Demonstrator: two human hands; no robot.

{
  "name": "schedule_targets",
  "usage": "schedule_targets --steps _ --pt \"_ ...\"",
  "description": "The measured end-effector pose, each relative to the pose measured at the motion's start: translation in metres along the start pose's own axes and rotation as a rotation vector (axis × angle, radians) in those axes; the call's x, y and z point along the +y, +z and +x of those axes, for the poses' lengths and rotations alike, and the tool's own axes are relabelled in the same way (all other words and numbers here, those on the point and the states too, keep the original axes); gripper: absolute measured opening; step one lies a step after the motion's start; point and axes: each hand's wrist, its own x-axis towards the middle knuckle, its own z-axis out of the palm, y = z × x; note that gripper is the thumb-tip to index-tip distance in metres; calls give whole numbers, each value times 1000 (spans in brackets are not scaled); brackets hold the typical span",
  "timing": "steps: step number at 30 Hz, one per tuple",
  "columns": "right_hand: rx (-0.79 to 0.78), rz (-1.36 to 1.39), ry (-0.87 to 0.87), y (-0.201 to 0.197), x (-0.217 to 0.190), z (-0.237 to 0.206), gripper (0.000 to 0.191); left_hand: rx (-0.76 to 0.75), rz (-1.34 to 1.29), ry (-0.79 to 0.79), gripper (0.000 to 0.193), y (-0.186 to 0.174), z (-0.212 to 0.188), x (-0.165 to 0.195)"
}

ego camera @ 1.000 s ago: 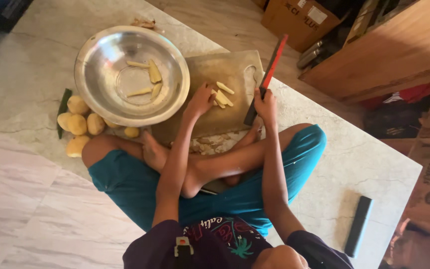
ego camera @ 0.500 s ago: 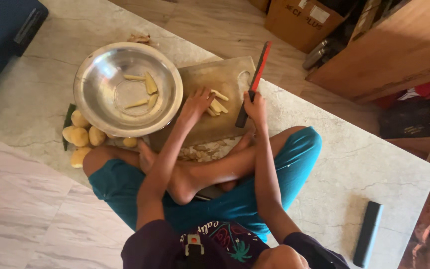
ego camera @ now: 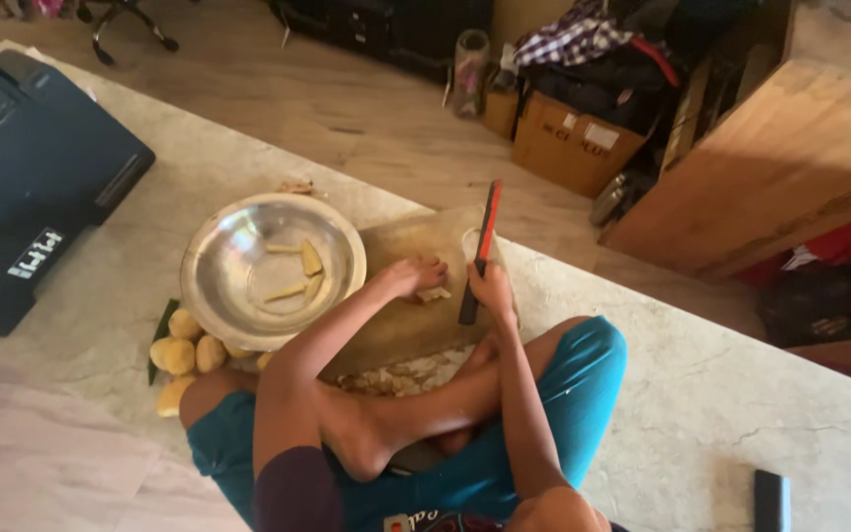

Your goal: The person sits on the floor and slices peeled potatoes into wedges using a knife on a cutting board. The person places the cut potato pieces into a metal bowl.

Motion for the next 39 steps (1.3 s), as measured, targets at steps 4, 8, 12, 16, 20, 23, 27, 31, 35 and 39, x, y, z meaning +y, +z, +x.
schedule_targets --steps 4,8,12,16,20,23,27,31,35,39 --pt "16 31 -8 1 4 2 47 19 115 23 49 4 -4 -4" --pt "-6 12 8 7 6 4 48 387 180 -59 50 24 -25 3" --pt "-5 25 -4 13 4 4 48 486 266 -135 40 33 -26 13" --pt "-78 -3 47 12 6 6 50 484 194 -153 45 32 -18 12" --pt "-55 -8 -3 12 7 8 46 528 -82 -94 36 33 -19 11" --pt "-44 -28 -10 13 7 7 46 540 -121 -137 35 38 -20 16" --pt "-49 -52 12 14 4 6 48 641 -167 -223 32 46 -25 28" --pt "-39 -58 4 12 0 5 48 661 142 -351 22 47 -22 40" --pt "-33 -55 -20 8 -5 4 49 692 187 -397 29 45 -20 49" --pt "-35 -61 -21 4 -9 3 49 682 263 -562 27 43 -18 56"
